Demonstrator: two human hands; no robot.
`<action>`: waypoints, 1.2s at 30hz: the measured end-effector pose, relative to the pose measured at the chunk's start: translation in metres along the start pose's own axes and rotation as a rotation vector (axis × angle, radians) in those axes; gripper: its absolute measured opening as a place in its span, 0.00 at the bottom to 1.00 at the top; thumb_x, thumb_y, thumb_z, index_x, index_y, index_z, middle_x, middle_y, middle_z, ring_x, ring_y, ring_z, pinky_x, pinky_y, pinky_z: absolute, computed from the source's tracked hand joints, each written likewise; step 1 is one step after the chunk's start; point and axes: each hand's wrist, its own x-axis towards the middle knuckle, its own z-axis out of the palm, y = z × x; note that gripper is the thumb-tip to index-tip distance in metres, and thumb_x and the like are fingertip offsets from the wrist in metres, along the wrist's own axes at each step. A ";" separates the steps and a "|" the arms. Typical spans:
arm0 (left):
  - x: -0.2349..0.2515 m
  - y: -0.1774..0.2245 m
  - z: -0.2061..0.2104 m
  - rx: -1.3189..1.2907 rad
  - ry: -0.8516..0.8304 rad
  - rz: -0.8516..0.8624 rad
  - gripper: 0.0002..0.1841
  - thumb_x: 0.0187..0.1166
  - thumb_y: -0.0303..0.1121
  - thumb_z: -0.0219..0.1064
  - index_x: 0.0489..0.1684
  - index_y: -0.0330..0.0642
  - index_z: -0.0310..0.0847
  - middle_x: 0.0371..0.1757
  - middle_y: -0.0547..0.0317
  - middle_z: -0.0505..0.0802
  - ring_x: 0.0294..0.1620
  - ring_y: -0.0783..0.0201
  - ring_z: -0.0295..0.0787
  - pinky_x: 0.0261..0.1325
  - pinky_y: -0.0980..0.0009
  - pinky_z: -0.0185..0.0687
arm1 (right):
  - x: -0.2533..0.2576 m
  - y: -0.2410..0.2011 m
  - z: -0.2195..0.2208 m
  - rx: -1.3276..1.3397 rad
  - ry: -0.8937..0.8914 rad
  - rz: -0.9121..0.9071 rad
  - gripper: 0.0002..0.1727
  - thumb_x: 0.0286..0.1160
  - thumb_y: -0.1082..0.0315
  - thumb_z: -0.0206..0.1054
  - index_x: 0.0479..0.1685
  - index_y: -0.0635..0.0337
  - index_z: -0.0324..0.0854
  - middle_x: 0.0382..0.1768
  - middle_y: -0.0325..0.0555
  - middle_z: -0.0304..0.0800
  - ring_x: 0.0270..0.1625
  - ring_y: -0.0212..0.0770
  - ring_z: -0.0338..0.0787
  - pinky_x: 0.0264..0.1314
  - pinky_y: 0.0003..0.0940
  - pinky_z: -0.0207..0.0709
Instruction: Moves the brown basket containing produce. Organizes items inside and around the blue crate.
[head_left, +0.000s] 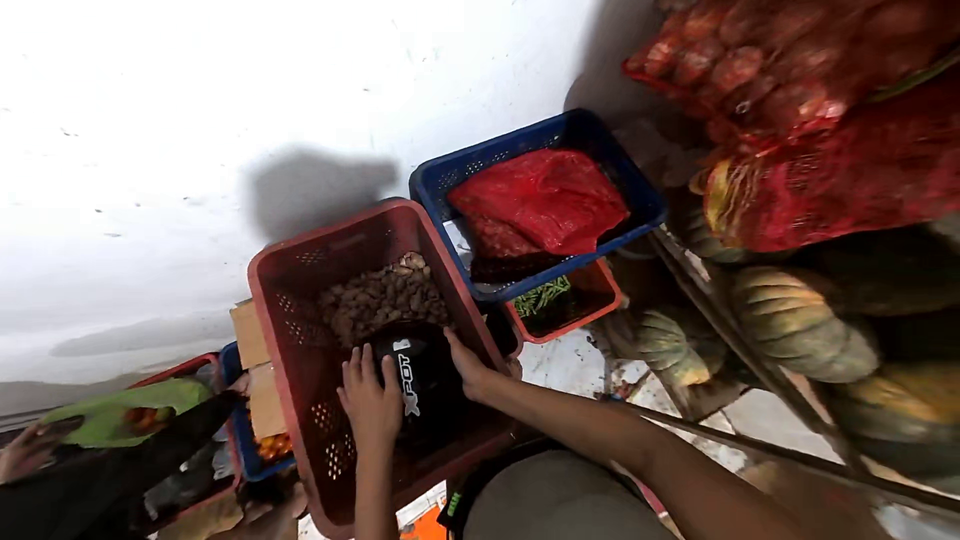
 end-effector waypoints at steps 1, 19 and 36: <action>0.000 0.000 0.012 0.046 -0.016 -0.001 0.39 0.89 0.60 0.40 0.90 0.40 0.62 0.91 0.38 0.64 0.93 0.33 0.52 0.87 0.26 0.40 | -0.002 -0.003 -0.004 -0.055 0.009 0.000 0.48 0.87 0.28 0.36 0.90 0.59 0.60 0.91 0.57 0.57 0.94 0.54 0.54 0.90 0.66 0.51; 0.085 0.173 0.031 -0.742 -0.513 0.169 0.22 0.89 0.41 0.62 0.76 0.38 0.77 0.70 0.51 0.89 0.70 0.60 0.87 0.74 0.59 0.83 | 0.060 -0.222 -0.272 -1.194 0.691 -0.484 0.72 0.50 0.49 0.88 0.99 0.44 0.38 0.92 0.73 0.46 0.90 0.80 0.48 0.79 0.89 0.45; 0.265 0.238 0.232 -1.106 -0.323 -0.469 0.40 0.88 0.63 0.52 0.93 0.47 0.54 0.90 0.46 0.67 0.90 0.49 0.61 0.87 0.40 0.60 | 0.030 -0.240 -0.386 -0.981 0.861 -0.679 0.18 0.91 0.58 0.57 0.64 0.60 0.85 0.59 0.67 0.89 0.65 0.71 0.86 0.68 0.76 0.73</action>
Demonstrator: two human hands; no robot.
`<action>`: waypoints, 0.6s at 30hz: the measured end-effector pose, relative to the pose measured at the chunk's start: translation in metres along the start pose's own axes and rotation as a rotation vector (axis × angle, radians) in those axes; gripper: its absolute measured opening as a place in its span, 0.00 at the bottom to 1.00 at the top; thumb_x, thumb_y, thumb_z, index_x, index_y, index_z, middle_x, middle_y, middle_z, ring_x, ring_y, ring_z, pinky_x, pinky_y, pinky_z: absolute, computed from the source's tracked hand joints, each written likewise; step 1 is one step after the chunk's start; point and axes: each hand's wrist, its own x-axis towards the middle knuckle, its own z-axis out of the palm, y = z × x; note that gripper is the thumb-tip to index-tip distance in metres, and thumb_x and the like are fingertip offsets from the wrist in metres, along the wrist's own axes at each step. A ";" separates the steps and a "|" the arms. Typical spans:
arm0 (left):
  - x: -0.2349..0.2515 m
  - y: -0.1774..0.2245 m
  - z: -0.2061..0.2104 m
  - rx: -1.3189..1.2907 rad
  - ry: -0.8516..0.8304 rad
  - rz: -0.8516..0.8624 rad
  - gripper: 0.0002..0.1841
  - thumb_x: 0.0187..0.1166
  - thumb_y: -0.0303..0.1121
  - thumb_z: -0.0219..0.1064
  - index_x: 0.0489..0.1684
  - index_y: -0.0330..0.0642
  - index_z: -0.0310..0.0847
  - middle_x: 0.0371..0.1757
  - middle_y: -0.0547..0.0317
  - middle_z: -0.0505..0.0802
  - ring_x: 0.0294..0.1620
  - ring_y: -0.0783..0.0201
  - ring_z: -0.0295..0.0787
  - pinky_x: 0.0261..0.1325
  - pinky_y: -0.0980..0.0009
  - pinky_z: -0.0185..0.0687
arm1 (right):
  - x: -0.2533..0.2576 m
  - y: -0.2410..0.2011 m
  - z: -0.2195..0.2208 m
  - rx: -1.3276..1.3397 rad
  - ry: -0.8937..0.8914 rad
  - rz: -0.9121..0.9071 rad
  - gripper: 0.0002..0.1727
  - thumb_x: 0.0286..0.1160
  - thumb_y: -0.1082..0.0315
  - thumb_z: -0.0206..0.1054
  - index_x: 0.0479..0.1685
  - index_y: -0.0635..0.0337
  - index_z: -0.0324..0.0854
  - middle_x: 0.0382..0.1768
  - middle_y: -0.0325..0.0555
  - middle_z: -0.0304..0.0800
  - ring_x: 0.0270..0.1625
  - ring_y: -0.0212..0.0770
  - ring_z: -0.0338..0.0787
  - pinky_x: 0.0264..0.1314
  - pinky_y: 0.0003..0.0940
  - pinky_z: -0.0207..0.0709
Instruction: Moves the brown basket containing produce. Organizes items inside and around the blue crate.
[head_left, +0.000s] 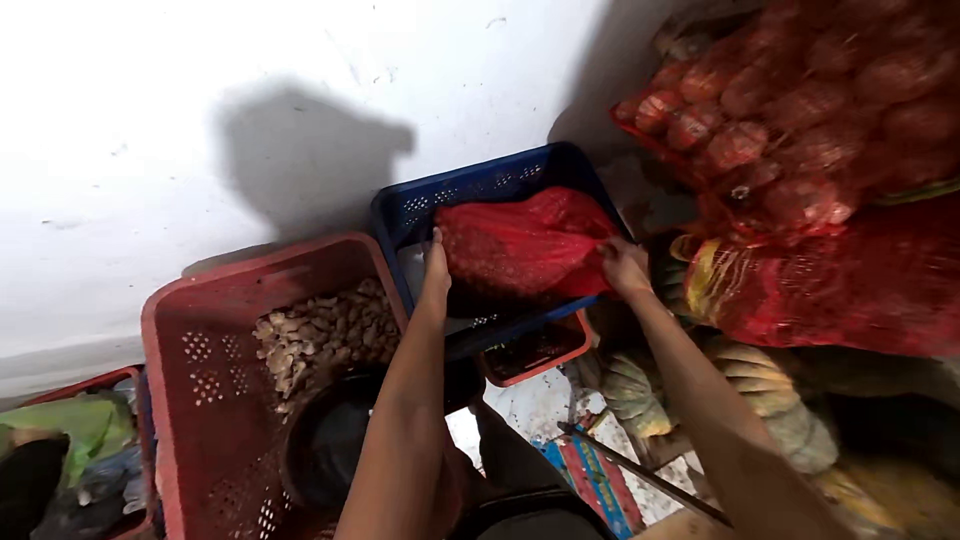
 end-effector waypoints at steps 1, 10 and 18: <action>0.004 0.002 0.001 0.047 -0.049 0.039 0.39 0.88 0.60 0.54 0.93 0.48 0.54 0.91 0.47 0.66 0.91 0.50 0.60 0.87 0.41 0.60 | -0.001 0.009 0.003 -0.016 0.006 0.037 0.18 0.91 0.57 0.57 0.64 0.58 0.85 0.59 0.66 0.90 0.66 0.70 0.86 0.68 0.76 0.72; 0.030 -0.015 0.008 0.182 0.270 0.308 0.19 0.89 0.42 0.63 0.55 0.33 0.89 0.53 0.37 0.93 0.57 0.45 0.90 0.66 0.45 0.81 | 0.004 -0.064 0.045 0.559 0.090 0.171 0.26 0.96 0.56 0.45 0.70 0.66 0.79 0.62 0.61 0.87 0.68 0.50 0.86 0.74 0.52 0.76; 0.019 0.002 0.014 -0.009 0.361 0.156 0.17 0.91 0.36 0.56 0.51 0.30 0.87 0.47 0.38 0.92 0.51 0.47 0.89 0.58 0.47 0.84 | -0.043 -0.139 0.056 1.353 0.035 0.450 0.28 0.90 0.46 0.56 0.67 0.61 0.82 0.58 0.47 0.92 0.61 0.36 0.91 0.65 0.41 0.86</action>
